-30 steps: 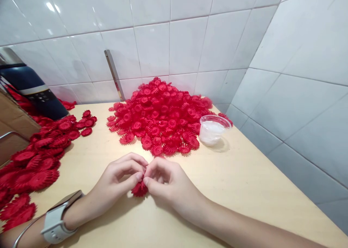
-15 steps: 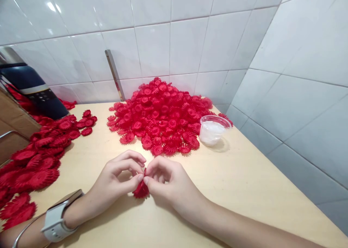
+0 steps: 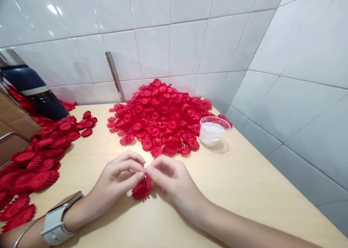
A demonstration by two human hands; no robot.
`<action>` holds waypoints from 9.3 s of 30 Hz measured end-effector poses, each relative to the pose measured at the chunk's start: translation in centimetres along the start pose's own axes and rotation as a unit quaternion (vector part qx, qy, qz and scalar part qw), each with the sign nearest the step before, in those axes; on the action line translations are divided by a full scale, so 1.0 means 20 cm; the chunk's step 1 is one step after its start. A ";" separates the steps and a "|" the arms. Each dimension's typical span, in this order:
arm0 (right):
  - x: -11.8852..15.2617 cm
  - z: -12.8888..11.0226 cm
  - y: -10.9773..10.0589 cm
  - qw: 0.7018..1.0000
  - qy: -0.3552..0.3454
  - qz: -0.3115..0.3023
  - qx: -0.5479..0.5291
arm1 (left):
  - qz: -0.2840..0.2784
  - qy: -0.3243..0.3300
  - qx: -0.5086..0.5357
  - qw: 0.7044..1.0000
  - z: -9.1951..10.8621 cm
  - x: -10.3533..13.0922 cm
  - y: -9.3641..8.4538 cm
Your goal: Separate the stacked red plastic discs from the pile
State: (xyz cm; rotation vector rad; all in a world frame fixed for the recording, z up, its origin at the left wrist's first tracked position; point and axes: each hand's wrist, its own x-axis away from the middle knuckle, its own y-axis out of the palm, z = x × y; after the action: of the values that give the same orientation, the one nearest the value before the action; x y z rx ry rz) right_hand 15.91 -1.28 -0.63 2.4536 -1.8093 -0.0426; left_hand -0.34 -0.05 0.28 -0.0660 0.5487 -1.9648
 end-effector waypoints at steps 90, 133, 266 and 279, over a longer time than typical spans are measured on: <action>-0.04 0.06 -0.02 0.982 0.021 0.107 -0.156 | 0.265 -0.164 0.239 0.920 -0.05 -0.08 -0.01; -0.02 0.02 0.00 0.999 -0.035 0.030 0.001 | 0.007 -0.039 0.110 0.993 -0.01 0.01 0.02; -0.02 0.01 0.00 0.997 -0.034 0.068 0.026 | 0.033 -0.175 0.203 0.963 0.00 -0.03 0.00; -0.02 0.01 0.00 0.998 -0.027 0.046 0.011 | 0.023 -0.156 0.194 0.968 -0.01 -0.02 0.00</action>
State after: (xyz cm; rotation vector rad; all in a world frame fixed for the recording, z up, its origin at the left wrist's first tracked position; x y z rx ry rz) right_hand 15.73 -1.00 -0.93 2.4024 -1.9544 -0.0846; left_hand -0.10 0.35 0.24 -0.1141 -0.0426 -1.9337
